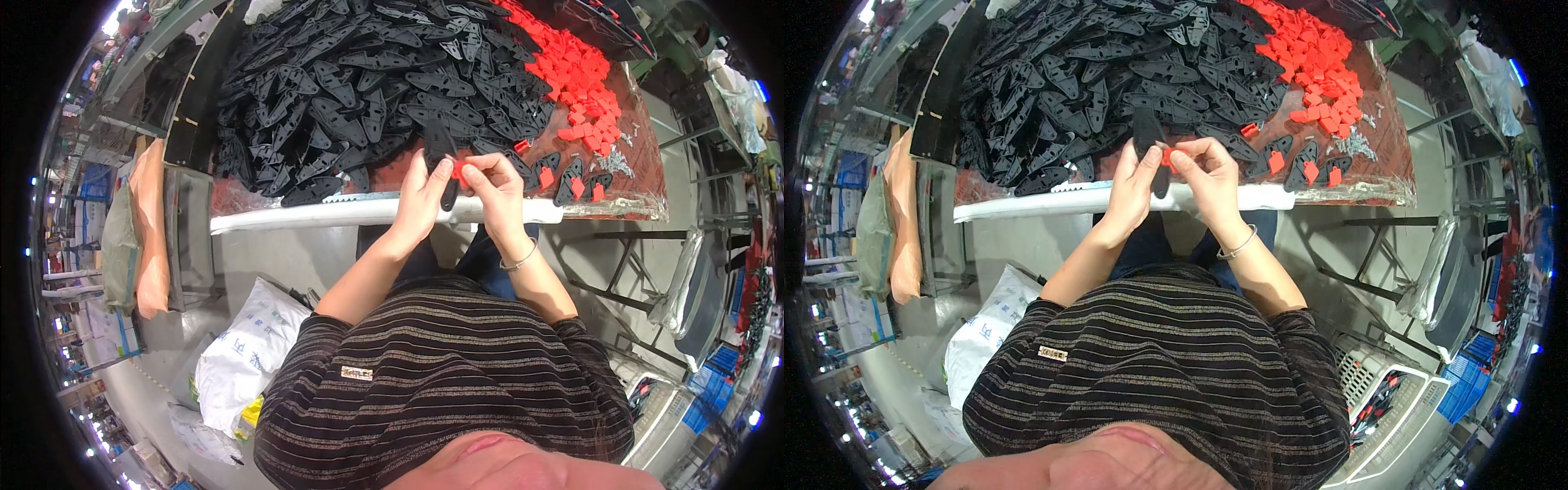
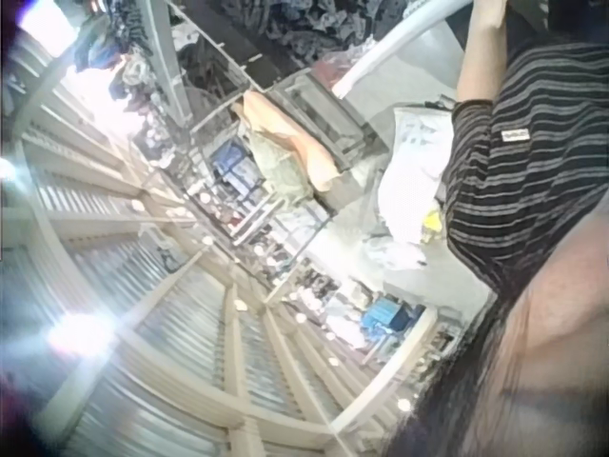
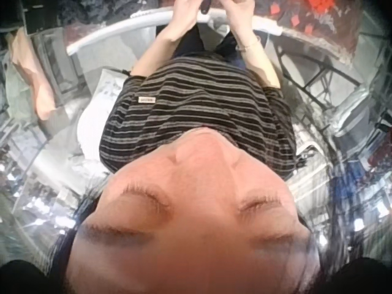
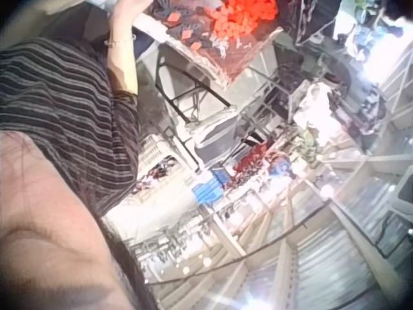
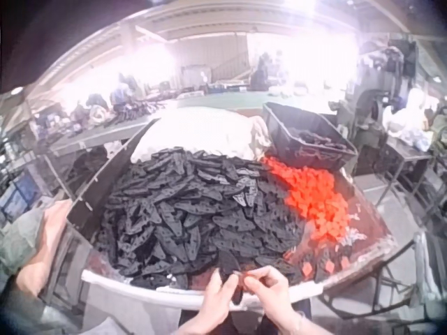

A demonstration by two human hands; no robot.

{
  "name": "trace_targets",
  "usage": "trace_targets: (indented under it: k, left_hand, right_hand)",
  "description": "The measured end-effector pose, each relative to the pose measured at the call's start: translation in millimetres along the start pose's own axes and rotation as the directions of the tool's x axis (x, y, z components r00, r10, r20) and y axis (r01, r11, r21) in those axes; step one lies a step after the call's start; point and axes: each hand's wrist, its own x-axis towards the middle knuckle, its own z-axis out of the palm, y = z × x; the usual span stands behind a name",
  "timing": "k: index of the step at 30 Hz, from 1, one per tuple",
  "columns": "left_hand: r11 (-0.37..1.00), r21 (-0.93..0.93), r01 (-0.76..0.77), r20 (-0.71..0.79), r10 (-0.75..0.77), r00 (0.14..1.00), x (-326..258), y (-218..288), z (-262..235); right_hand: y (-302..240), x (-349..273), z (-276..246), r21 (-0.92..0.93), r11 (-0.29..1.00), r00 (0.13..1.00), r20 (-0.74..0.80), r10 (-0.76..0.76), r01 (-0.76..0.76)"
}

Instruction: The person repeatedly picks black and red plastic components from piles on a table, snaps them together by hand, and places the assembled units into a black tray. The person occasionally reaches down to retrieve dropped parts from the floor.

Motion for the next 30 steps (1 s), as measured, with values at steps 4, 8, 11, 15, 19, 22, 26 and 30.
trace_targets:
  k: [4,8,11,15,19,22,26,30]
  left_hand:
    - [0.997,-0.010,0.083,0.151,-0.080,0.985,-4.2,12.4,9.4]
    - [0.999,-0.022,-0.025,0.082,0.026,0.996,-5.5,-4.2,12.8]
    - [0.994,0.111,-0.014,0.066,0.007,0.998,-6.1,-3.8,12.4]
    - [0.998,0.023,0.066,0.131,-0.068,0.989,-5.4,-0.7,5.9]
    - [0.968,-0.139,0.207,0.233,-0.171,0.957,-7.5,0.3,5.8]
    - [0.974,-0.077,0.211,0.329,-0.175,0.928,-8.4,0.1,11.4]
    - [0.980,0.100,0.170,0.382,-0.196,0.903,-13.0,5.5,12.0]
    - [0.964,0.267,0.001,0.367,-0.102,0.925,-18.7,-5.7,25.2]
  right_hand:
    - [0.2,-6.0,6.4,0.036,0.995,0.989,-0.121,-0.089,0.094]
    - [4.1,-5.4,10.2,0.119,0.978,0.965,-0.218,-0.144,0.172]
    - [3.8,-5.4,11.4,0.123,0.976,0.967,-0.206,-0.151,0.179]
    - [5.4,-2.0,9.2,0.080,0.984,0.982,-0.117,-0.150,0.160]
    - [-6.5,12.3,2.2,0.155,0.987,0.998,0.035,-0.060,0.054]
    - [-27.7,15.8,6.5,0.256,0.958,0.961,0.272,0.057,-0.129]
    - [-24.0,7.9,10.1,0.252,0.965,0.985,0.171,0.027,-0.070]
    - [-14.1,9.1,6.8,0.309,0.950,0.997,-0.036,0.063,-0.049]
